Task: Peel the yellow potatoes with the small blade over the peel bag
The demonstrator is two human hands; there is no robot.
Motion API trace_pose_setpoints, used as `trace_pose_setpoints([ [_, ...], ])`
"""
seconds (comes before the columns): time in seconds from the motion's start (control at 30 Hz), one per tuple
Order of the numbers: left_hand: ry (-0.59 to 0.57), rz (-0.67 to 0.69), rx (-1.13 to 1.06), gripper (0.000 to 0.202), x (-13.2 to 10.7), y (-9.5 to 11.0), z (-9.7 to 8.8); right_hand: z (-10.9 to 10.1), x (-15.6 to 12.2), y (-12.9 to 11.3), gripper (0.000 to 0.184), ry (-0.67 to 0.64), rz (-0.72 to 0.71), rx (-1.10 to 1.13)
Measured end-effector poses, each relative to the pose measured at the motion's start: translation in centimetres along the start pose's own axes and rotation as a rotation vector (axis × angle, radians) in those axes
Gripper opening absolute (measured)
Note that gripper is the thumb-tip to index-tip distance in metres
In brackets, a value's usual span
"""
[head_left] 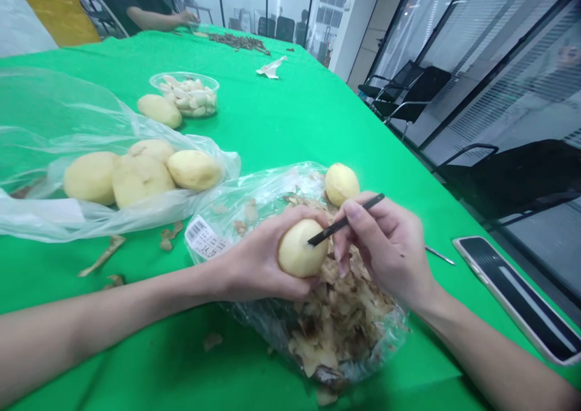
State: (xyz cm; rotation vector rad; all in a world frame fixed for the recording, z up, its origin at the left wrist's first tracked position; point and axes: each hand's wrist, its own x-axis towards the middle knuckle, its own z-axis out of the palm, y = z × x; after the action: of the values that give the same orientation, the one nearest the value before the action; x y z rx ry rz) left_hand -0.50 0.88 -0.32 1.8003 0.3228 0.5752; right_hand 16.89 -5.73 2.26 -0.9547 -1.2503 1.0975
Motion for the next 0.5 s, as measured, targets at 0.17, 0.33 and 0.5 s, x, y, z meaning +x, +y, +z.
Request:
trace_pose_setpoints([
  [0.17,0.052,0.001,0.015,0.06,-0.3,-0.2,0.0,0.6,-0.5,0.4,0.017,0.053,-0.093,-0.025],
  [0.33,0.012,-0.001,-0.172,0.056,-0.4,-0.1,0.6,1.0,-0.7,1.4,0.016,0.031,-0.078,0.093],
  [0.5,0.038,0.019,-0.181,0.057,-0.2,0.1,0.7,1.0,-0.8,1.7,0.017,0.011,0.017,0.209],
])
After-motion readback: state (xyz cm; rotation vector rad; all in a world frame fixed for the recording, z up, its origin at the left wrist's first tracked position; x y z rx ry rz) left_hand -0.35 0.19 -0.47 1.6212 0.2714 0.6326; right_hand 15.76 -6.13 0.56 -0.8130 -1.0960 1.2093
